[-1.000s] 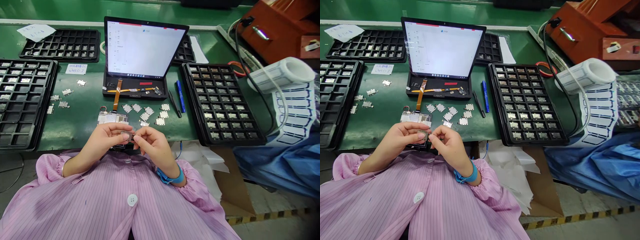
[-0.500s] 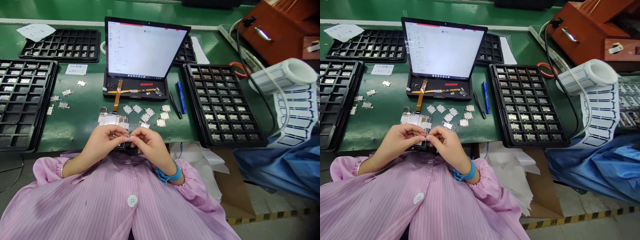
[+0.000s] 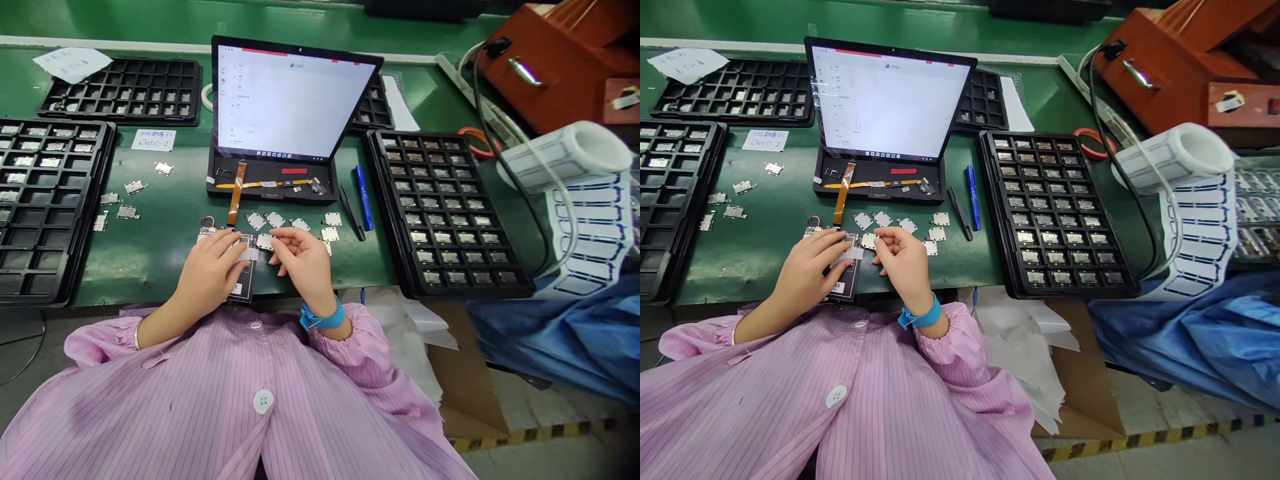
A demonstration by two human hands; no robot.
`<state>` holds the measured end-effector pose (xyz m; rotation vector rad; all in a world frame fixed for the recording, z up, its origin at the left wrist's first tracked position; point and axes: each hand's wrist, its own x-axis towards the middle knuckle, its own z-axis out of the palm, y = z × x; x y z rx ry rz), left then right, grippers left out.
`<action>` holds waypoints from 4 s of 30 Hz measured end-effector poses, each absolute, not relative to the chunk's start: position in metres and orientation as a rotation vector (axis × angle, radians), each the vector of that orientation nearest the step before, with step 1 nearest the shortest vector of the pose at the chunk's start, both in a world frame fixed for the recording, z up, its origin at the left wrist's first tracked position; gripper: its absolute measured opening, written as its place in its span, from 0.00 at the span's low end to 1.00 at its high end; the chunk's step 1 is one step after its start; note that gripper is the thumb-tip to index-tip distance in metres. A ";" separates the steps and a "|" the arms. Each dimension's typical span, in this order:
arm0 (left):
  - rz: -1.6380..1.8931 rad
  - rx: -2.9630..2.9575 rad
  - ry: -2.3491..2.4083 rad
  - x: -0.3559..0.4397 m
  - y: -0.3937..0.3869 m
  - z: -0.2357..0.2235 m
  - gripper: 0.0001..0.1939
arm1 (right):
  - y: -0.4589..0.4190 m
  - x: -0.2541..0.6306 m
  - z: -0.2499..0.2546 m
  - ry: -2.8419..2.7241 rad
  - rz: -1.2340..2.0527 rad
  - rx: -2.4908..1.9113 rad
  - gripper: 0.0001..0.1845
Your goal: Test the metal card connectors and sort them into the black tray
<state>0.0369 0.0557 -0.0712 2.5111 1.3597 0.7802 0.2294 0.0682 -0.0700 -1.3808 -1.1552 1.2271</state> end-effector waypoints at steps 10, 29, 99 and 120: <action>0.750 2.551 1.390 0.038 0.054 -0.070 0.14 | 0.069 0.231 -0.068 -1.158 1.277 -1.403 0.17; 0.596 2.648 1.403 0.047 0.056 -0.060 0.16 | 0.069 0.232 -0.071 -1.214 1.275 -1.375 0.18; 0.890 2.633 1.468 0.049 0.048 -0.077 0.15 | 0.059 0.232 -0.077 -1.288 1.108 -1.394 0.16; 0.919 2.632 1.472 0.049 0.048 -0.078 0.14 | 0.059 0.233 -0.082 -1.278 1.063 -1.410 0.19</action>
